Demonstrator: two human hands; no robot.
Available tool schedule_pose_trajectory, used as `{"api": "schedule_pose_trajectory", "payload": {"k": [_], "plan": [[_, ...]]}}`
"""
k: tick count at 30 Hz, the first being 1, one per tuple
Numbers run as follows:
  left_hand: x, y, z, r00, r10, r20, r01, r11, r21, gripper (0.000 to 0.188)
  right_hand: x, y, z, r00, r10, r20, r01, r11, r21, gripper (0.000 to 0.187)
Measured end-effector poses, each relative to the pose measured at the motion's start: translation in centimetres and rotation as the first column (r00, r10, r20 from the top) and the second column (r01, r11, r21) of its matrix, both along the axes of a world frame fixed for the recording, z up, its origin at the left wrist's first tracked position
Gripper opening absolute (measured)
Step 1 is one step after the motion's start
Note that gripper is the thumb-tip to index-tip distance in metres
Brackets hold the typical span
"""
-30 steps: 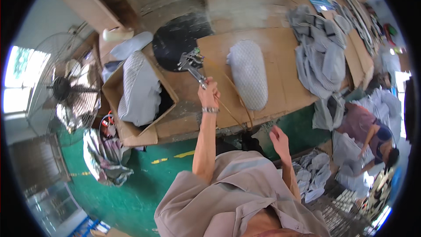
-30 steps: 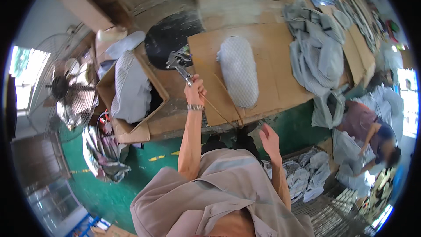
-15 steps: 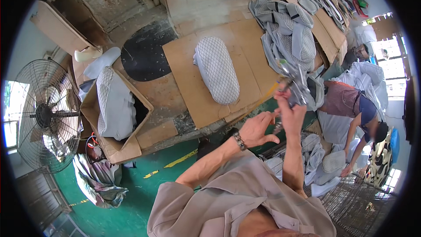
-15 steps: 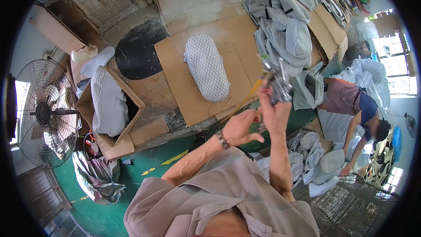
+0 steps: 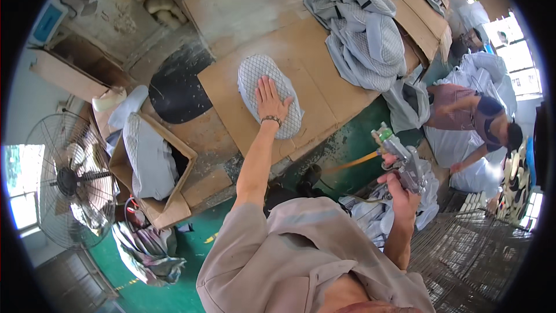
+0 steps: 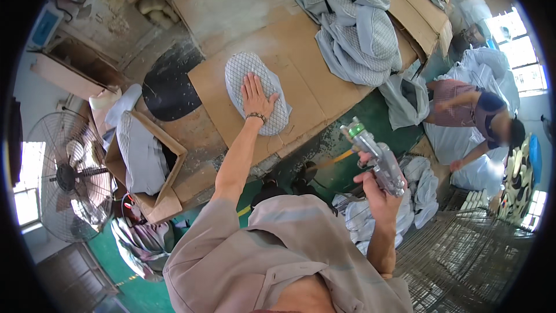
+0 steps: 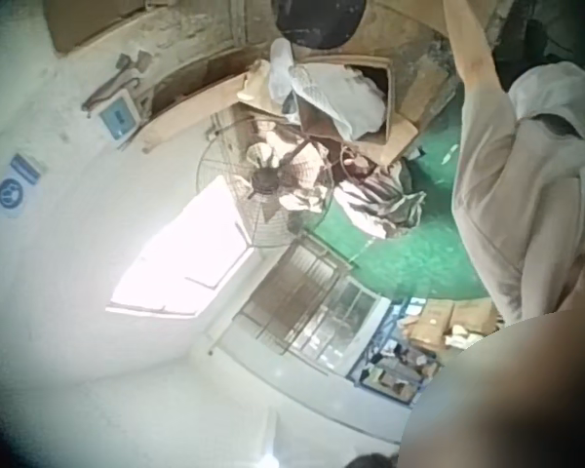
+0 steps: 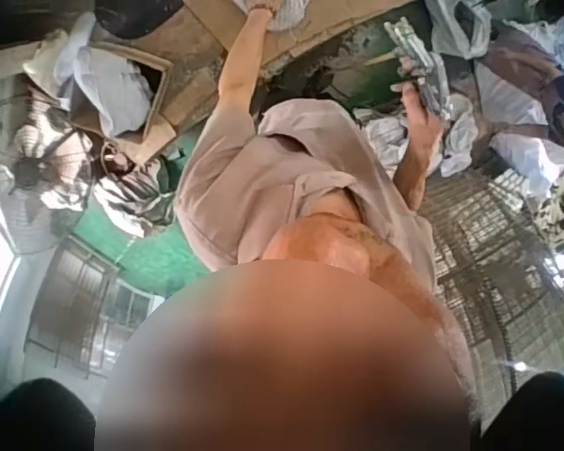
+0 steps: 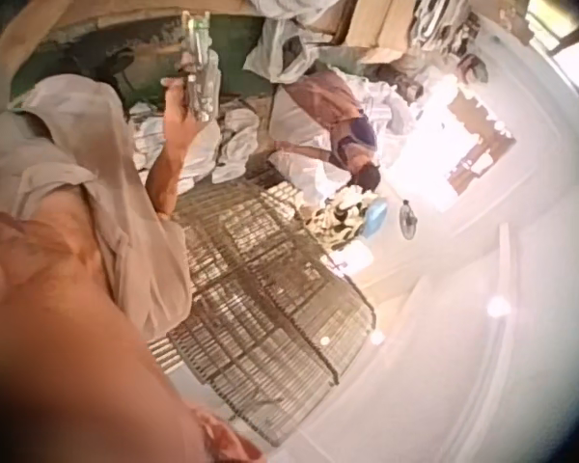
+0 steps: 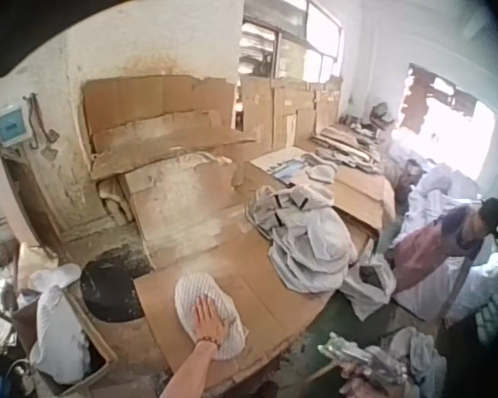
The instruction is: Spraying adhesive on shoe components and organizing them on a workbench in a factory setting.
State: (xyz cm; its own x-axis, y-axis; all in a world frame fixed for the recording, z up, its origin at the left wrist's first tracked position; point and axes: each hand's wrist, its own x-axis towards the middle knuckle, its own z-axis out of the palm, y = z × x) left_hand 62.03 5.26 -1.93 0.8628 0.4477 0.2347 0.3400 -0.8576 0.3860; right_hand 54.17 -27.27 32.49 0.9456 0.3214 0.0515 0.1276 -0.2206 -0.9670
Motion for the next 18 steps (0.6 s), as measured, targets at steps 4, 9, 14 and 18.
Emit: {"api": "schedule_pose_trajectory", "payload": {"k": [4,9,14,18], "plan": [[-1.0,-1.7,0.8,1.000,0.005,-0.029,-0.005,1.000,-0.026,0.099,-1.5,-0.5,2.3,0.989,0.042,-0.145,-0.035,0.998,0.047,0.055],[-5.3,-6.7,0.3,0.994,-0.055,-0.097,0.051,0.998,-0.044,0.097,-1.5,0.0,4.3,0.974,0.190,-0.123,-0.201,0.976,-0.082,0.059],[-7.2,-7.3,0.2,0.993,-0.085,-0.085,0.078,0.993,-0.084,0.096,-0.6,3.1,6.6,0.927,0.376,-0.001,-0.355,0.874,-0.331,0.064],[-7.3,-7.2,0.1,0.991,-0.084,-0.109,0.074,0.993,-0.088,0.097,-0.3,5.8,7.0,0.885,0.465,0.006,-0.416,0.798,-0.435,0.073]]}}
